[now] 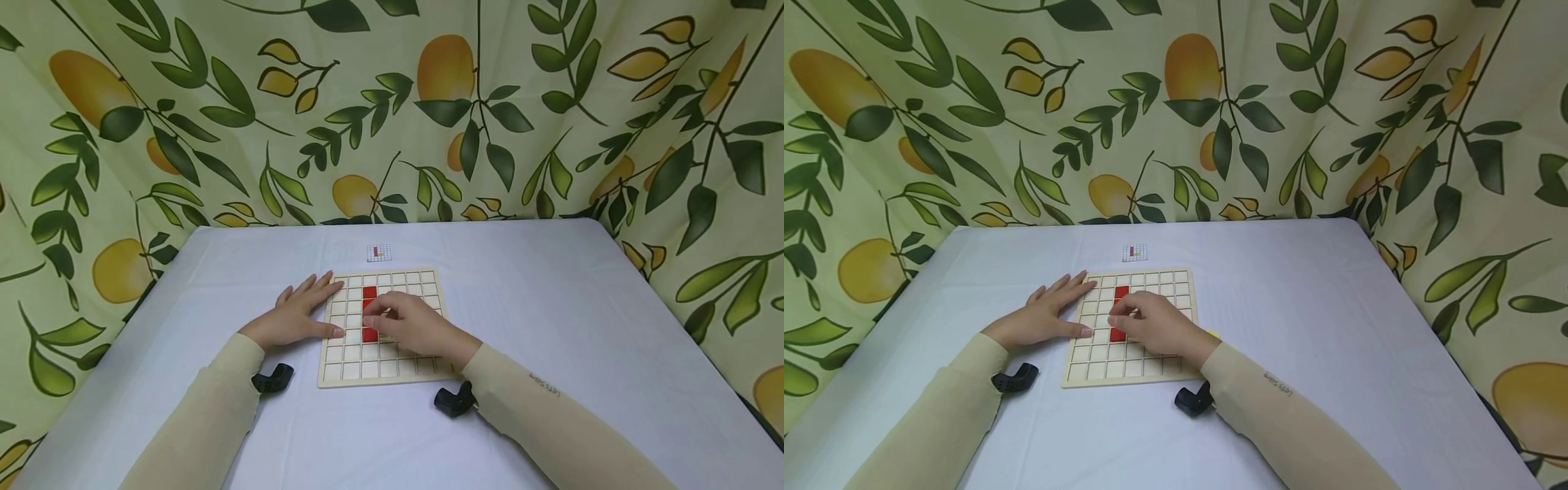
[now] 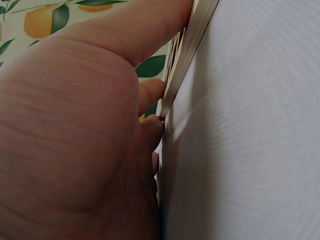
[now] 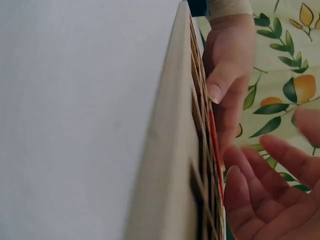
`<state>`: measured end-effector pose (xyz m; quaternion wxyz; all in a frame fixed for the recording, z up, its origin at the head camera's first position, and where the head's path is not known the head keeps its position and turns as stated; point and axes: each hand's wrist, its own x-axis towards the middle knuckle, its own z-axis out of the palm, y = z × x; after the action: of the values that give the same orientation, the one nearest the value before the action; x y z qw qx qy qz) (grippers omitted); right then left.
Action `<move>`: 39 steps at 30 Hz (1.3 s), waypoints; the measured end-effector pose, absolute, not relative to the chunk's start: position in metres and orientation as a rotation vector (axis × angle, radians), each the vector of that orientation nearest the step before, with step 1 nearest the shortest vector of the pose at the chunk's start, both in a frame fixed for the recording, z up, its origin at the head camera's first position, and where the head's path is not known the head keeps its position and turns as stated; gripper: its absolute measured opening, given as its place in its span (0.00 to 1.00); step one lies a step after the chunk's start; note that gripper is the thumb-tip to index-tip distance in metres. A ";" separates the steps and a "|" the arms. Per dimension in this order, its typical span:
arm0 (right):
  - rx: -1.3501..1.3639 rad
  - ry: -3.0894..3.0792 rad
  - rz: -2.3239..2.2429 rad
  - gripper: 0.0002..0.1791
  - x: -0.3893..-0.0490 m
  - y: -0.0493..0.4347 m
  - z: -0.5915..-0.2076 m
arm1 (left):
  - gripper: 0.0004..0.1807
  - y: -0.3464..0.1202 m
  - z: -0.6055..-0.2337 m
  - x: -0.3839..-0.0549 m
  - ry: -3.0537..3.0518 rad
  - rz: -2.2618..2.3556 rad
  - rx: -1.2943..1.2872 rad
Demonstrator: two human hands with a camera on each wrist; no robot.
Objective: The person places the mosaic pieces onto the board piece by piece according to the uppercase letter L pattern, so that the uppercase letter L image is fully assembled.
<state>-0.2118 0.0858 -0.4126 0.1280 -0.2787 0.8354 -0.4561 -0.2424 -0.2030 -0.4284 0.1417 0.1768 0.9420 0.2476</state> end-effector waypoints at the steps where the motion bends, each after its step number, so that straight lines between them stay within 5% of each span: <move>1: -0.786 2.386 -1.374 0.16 -0.212 0.087 -0.411 | 0.62 -0.203 -0.428 -0.242 2.718 0.720 0.511; 8: -0.699 2.071 -1.638 0.35 -0.218 0.102 -0.396 | 0.62 -0.203 -0.430 -0.243 2.711 0.714 0.498; 20: -0.764 1.914 -1.757 0.47 -0.227 0.145 -0.381 | 0.63 -0.202 -0.428 -0.242 2.708 0.720 0.490; 39: -0.565 2.052 -1.741 0.42 -0.229 0.237 -0.416 | 0.62 -0.202 -0.429 -0.242 2.726 0.725 0.497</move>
<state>-0.2294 0.2366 -0.4162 0.1945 -0.2017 0.7319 -0.6211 -0.2419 -0.2020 -0.4293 0.1382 0.1717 0.9427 0.2505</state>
